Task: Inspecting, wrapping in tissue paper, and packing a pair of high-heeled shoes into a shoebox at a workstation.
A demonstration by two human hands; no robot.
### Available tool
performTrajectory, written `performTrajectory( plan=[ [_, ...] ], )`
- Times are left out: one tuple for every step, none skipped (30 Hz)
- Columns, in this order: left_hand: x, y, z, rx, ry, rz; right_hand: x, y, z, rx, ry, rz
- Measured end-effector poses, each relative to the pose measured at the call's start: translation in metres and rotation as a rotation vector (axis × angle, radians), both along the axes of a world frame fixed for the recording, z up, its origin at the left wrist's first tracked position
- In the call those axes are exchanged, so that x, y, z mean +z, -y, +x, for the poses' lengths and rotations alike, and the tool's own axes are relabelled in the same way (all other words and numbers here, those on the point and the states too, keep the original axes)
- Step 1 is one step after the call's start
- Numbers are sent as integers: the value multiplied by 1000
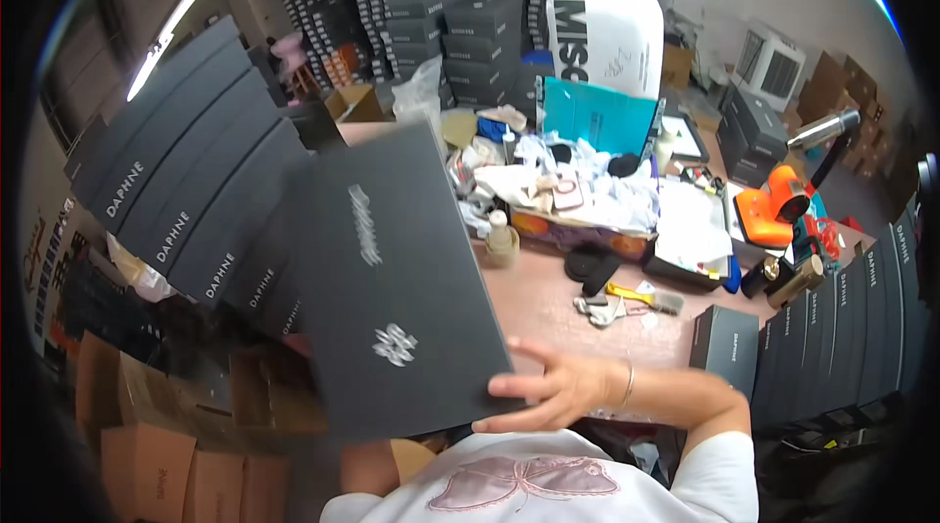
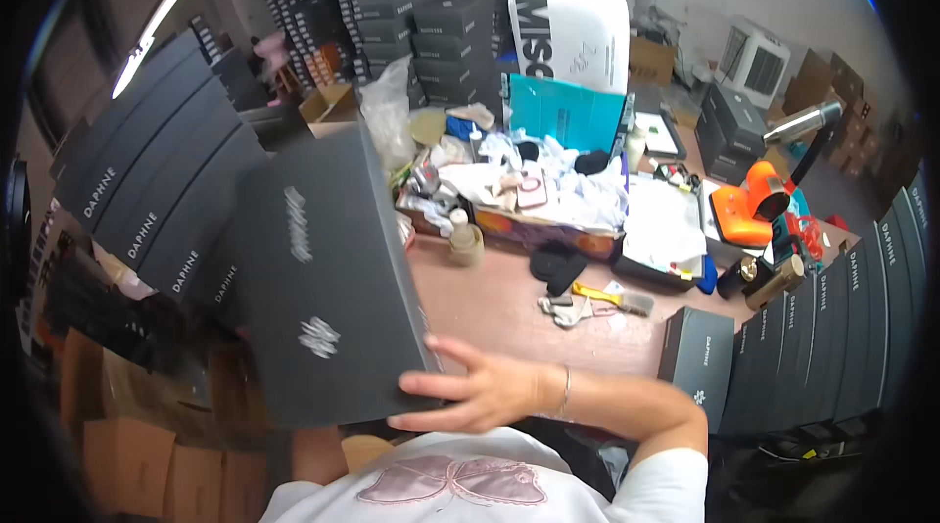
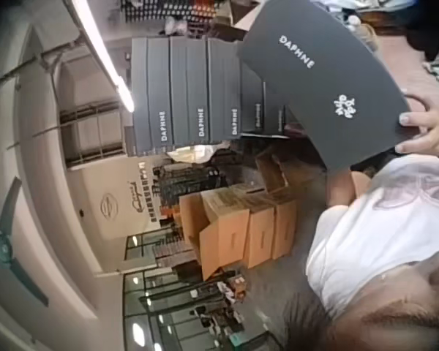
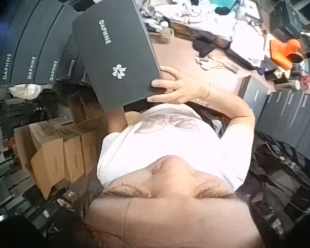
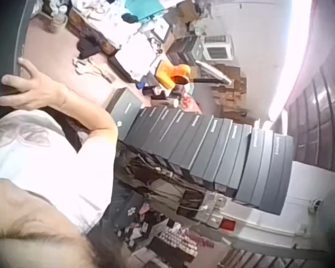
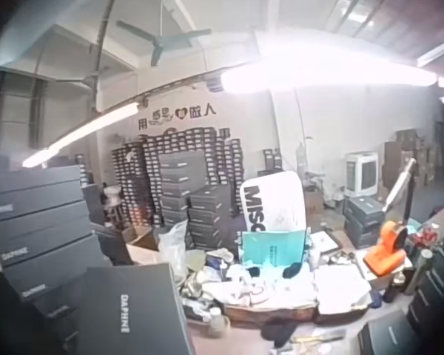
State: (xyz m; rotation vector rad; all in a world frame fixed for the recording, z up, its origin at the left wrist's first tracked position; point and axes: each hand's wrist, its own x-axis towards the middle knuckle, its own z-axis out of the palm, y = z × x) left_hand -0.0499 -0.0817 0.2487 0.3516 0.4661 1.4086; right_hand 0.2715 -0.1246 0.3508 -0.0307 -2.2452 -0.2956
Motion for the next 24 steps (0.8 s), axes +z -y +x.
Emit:
performTrajectory(
  plan=[
    [-35, 3, 2, -49, -259, -113, -27, 22, 5, 40, 61, -202],
    [-78, 3, 13, -143, -490, -205, -60, 40, 12, 19, 83, -380],
    [-116, 6, 20, -244, -714, -270, -95, 55, 13, 11, 91, -564],
    [-149, 7, 26, -342, -909, -299, -125, 68, 11, -56, 12, -691],
    [-183, -7, 47, -474, -1053, -261, -149, 76, 20, -184, -50, -812],
    [-205, -9, 52, -549, -1186, -237, -168, 77, 27, -245, -34, -924],
    [-222, -11, 56, -568, -1224, -243, -189, 79, 28, -310, -25, -1035],
    [-234, -15, 62, -549, -1194, -276, -227, 81, 23, -348, -349, -1340],
    [-240, -13, 64, -492, -1088, -356, -232, 74, 18, -683, -415, -1360],
    [-227, -9, 76, -403, -902, -508, -254, 68, 14, -811, -527, -1453],
    [-225, -8, 86, -369, -905, -465, -278, 62, 10, -941, -645, -1544],
    [-226, -5, 90, -335, -911, -432, -291, 52, 12, -909, -559, -1885],
    [-214, -3, 93, -297, -917, -396, -288, 35, 17, -846, -457, -2221],
    [-201, -4, 92, -327, -669, -474, -282, 32, 20, -840, -518, -2277],
    [-179, -8, 89, -345, -585, -520, -271, 24, 27, -793, -530, -2433],
    [-161, -14, 89, -369, -496, -565, -268, 24, 36, -592, -697, -2557],
    [-153, -19, 85, -389, -404, -607, -264, 23, 42, -375, -864, -2657],
    [-160, -21, 80, -416, -357, -576, -257, 21, 45, -308, -946, -2641],
    [-160, -21, 75, -449, -385, -540, -247, 20, 48, -244, -1029, -2623],
    [-158, -21, 69, -478, -411, -504, -235, 18, 46, -179, -1108, -2603],
    [-157, -25, 70, -532, -441, -452, -211, 20, 39, -187, -1256, -2518],
    [-169, -27, 61, -474, -620, -283, -181, 24, 23, -196, -1408, -2415],
    [-154, -31, 45, -420, -754, -250, -170, 20, 4, -196, -1544, -2323],
    [-143, -41, 27, -394, -758, -288, -178, 19, -21, -100, -1685, -2219]
  ],
)
